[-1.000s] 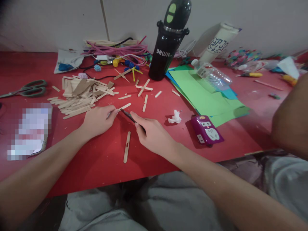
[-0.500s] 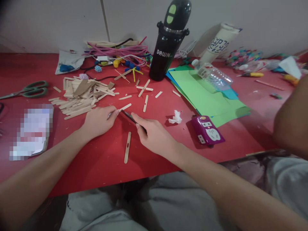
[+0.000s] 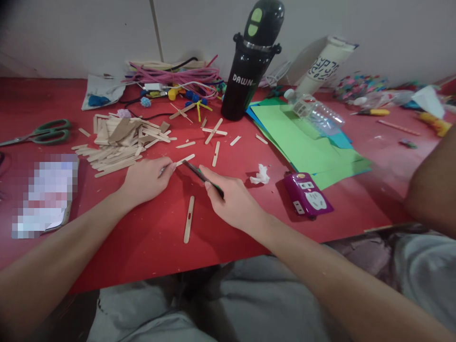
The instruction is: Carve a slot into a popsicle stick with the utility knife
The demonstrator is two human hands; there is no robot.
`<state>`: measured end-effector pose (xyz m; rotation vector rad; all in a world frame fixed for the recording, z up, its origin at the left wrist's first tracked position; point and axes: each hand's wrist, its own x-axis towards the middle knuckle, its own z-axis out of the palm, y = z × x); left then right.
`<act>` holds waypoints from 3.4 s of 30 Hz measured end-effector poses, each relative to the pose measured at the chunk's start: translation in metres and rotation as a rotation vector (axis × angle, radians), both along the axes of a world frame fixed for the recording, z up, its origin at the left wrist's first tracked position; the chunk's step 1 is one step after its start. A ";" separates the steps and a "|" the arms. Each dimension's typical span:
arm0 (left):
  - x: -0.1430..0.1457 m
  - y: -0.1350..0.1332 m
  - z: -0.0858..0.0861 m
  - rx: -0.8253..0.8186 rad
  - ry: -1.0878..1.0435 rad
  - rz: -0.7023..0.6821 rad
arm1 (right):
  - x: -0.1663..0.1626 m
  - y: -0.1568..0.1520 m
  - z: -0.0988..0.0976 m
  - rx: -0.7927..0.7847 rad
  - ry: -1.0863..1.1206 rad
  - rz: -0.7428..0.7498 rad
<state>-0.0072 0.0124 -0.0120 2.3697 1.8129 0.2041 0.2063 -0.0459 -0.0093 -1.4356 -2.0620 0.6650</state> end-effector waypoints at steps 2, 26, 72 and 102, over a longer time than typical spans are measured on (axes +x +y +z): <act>0.000 0.000 0.000 0.003 0.001 0.005 | 0.000 0.000 0.000 0.008 0.000 -0.006; 0.001 0.000 0.000 -0.007 -0.002 0.003 | 0.000 0.006 0.004 0.040 -0.094 0.035; 0.001 0.000 0.000 0.007 -0.026 0.002 | 0.001 0.005 0.001 0.042 -0.095 0.013; 0.000 0.001 -0.001 0.010 -0.015 -0.008 | 0.002 0.005 0.002 0.017 -0.065 0.027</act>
